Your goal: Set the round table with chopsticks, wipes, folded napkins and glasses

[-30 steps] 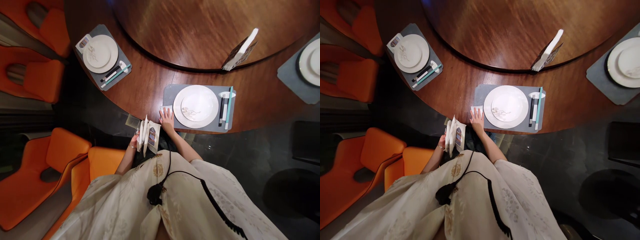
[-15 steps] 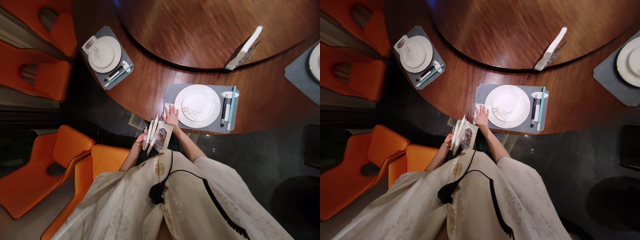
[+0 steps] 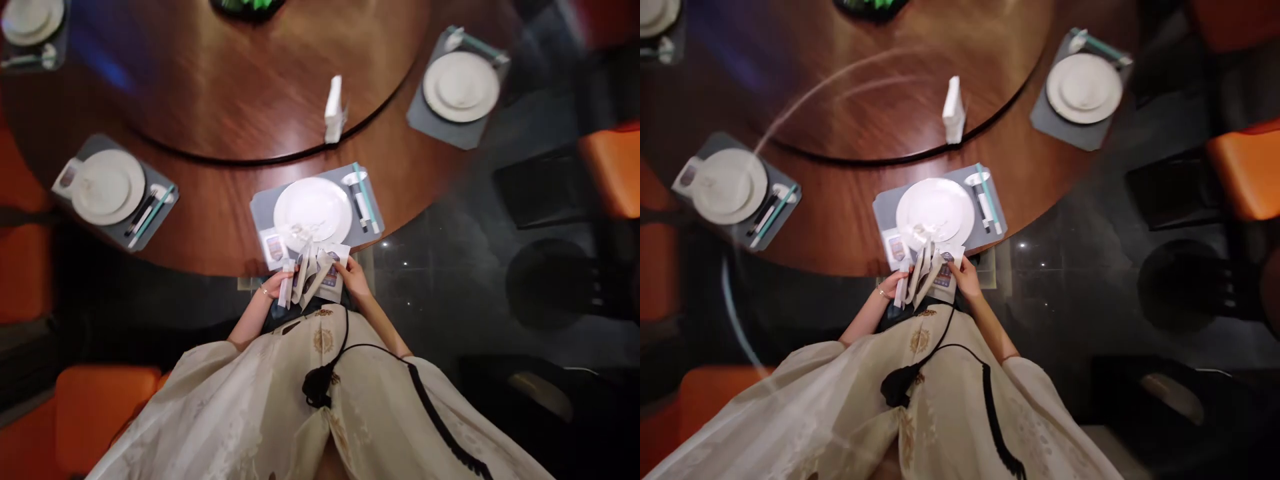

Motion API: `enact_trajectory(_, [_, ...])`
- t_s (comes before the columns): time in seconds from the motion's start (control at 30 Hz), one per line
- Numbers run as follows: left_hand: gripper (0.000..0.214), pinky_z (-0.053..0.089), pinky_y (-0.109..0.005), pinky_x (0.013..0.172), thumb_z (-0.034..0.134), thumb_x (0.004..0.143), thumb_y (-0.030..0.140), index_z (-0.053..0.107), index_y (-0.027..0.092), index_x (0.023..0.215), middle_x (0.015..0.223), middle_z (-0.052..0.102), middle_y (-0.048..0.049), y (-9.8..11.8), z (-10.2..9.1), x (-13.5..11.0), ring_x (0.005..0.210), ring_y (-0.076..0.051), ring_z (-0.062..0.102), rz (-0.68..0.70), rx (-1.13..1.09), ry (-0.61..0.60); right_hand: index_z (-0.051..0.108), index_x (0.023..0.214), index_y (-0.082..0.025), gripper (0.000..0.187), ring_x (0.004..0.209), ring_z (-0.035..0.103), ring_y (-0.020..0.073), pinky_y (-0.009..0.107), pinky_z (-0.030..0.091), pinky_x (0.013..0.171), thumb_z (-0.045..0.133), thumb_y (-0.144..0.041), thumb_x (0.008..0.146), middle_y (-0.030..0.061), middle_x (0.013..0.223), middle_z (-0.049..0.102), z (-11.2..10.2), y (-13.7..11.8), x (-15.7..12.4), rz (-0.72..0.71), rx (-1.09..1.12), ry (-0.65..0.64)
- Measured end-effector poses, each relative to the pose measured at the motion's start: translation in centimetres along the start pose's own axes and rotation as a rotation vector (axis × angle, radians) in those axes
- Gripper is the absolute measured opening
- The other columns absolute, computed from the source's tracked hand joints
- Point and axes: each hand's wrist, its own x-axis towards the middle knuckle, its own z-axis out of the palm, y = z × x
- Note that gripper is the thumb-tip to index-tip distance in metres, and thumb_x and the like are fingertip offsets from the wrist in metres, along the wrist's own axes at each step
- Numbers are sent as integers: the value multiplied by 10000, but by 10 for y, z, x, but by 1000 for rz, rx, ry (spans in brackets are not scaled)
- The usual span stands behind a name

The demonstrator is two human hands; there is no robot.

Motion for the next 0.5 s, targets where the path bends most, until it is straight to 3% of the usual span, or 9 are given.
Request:
enact_trajectory(0.17, [272,506,-211,501,817,587,156,633,140,787,688,688,-34,16,80,77,534,-143,644,-53,248,-173,685,975,-190,498,815,684,223,344,543,752,784,-494,593,44,914,744,-111,-36,34,-36,238,173])
enact_trajectory(0.27, [265,510,-208,492,826,564,135,654,127,765,705,696,-49,14,142,135,553,-146,647,4,331,-167,682,983,-196,504,759,696,225,335,555,677,793,-475,578,37,871,743,-181,-49,59,26,324,189])
enact_trajectory(0.4, [161,516,-203,508,759,632,80,625,135,703,621,664,-17,23,211,199,540,-140,646,169,237,-2,676,931,-191,371,709,690,193,299,556,634,780,-367,622,15,795,728,-263,-65,111,95,331,225])
enact_trajectory(0.5, [71,548,-208,585,676,758,135,617,164,732,590,639,28,43,231,217,571,-125,657,362,2,232,644,921,-173,263,629,656,136,243,530,573,737,-276,697,-6,742,705,-317,-74,156,159,402,361])
